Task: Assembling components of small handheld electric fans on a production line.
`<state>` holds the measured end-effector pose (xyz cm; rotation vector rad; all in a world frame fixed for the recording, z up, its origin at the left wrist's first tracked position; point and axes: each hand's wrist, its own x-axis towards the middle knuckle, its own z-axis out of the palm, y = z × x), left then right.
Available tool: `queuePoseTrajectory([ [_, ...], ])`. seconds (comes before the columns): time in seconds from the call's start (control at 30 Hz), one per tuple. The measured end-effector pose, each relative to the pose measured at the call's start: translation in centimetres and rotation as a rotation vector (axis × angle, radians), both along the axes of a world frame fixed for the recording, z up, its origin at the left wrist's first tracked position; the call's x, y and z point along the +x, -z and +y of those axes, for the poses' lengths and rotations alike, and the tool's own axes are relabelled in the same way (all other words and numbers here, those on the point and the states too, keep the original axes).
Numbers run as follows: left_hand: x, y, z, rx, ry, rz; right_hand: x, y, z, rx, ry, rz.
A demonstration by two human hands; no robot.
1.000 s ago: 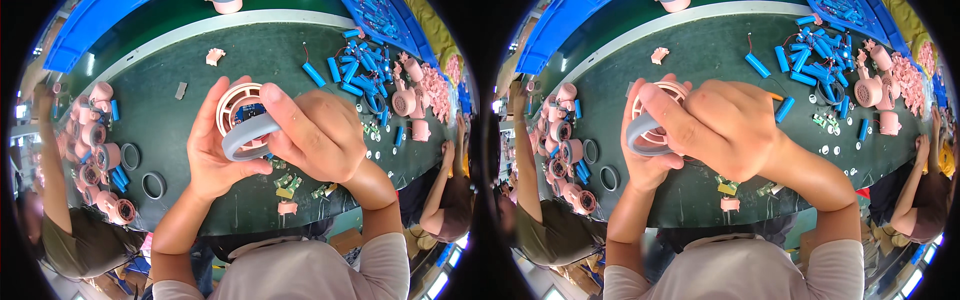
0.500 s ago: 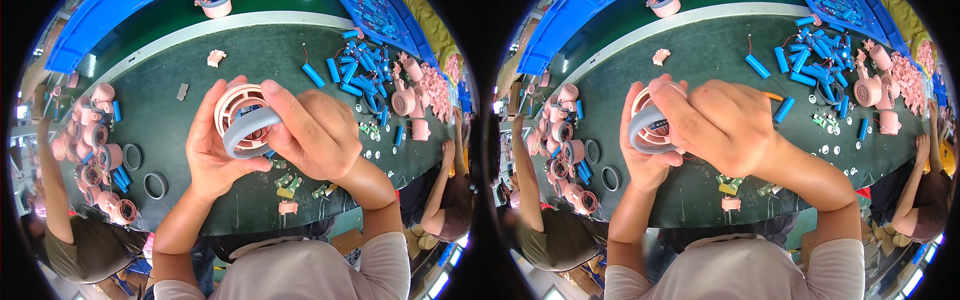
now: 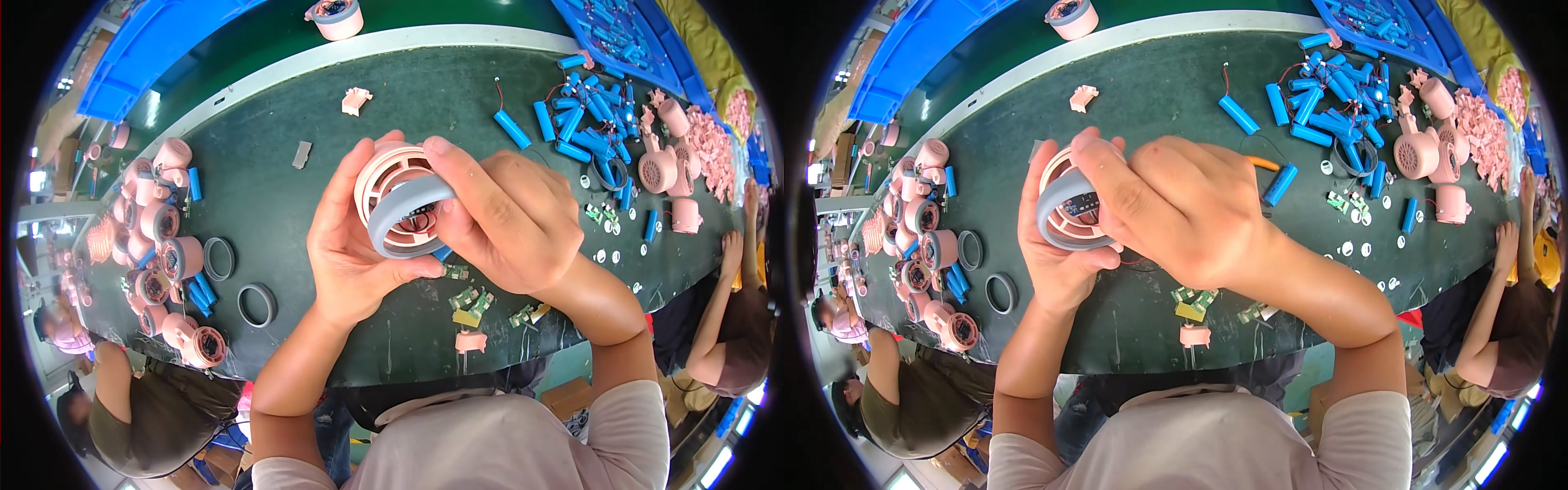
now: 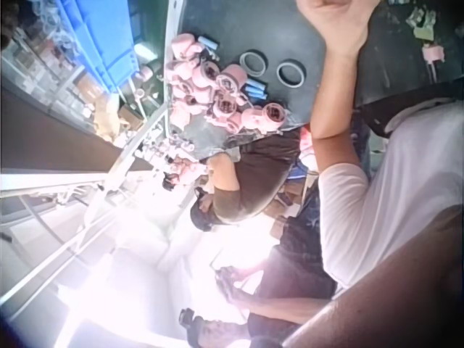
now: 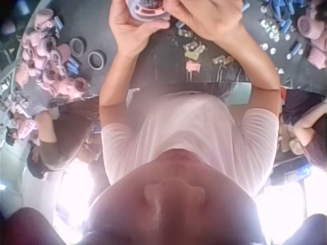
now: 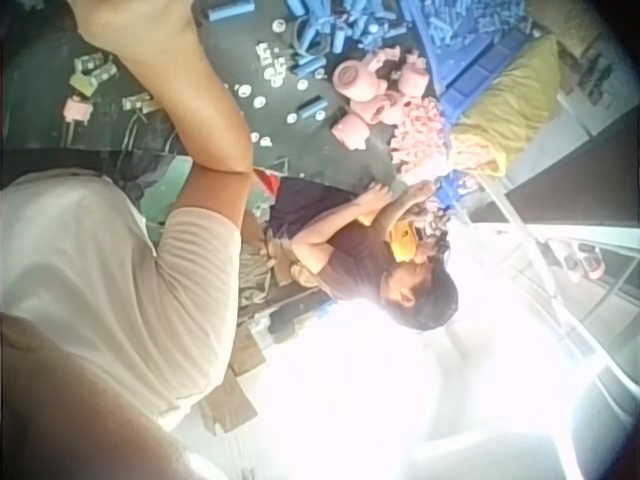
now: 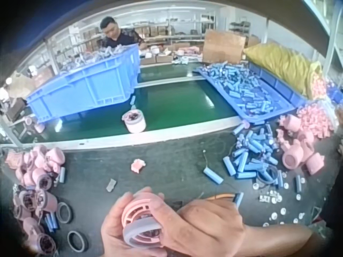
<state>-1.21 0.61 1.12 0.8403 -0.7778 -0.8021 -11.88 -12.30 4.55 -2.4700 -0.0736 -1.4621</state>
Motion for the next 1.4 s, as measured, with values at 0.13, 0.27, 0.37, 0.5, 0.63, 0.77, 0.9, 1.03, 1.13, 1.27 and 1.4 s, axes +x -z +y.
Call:
queuePoseTrajectory([
  [0.13,0.8,0.2,0.7,-0.021,0.010,-0.072,0.5,-0.2,0.6,0.063,0.021,0.059],
  [0.27,0.7,-0.7,0.6,0.013,0.051,-0.166,-0.3,-1.6,-0.8,0.503,-0.114,0.390],
  [0.37,-0.2,0.2,-0.2,-0.030,0.009,-0.138,1.1,-1.7,0.6,1.084,-0.334,0.417],
  [0.5,0.2,-0.4,0.6,0.037,-0.128,-0.097,3.9,-0.3,0.2,1.161,-0.308,0.702],
  [0.63,1.0,-0.3,0.5,0.013,-0.230,-0.203,5.5,0.3,-0.2,1.114,-0.353,0.647],
  [0.77,0.7,0.4,-0.1,0.076,-0.260,-0.237,5.3,0.7,-0.7,1.048,-0.395,0.592],
  [0.9,1.5,0.3,0.1,-0.002,-0.247,-0.196,6.5,0.5,-0.4,1.468,-0.535,0.473],
  [1.03,1.1,0.3,0.1,0.060,-0.262,-0.243,7.2,0.4,0.7,1.436,-0.314,0.355],
  [1.13,1.3,0.2,0.3,0.058,-0.297,-0.252,7.7,0.4,1.0,1.385,-0.266,0.324],
  [1.27,1.4,1.4,-0.9,-0.037,-0.372,-0.321,7.4,0.8,-0.2,1.261,-0.187,0.472],
  [1.4,1.4,1.7,-1.2,-0.039,-0.469,-0.420,6.7,-1.0,1.9,1.305,-0.331,0.433],
])
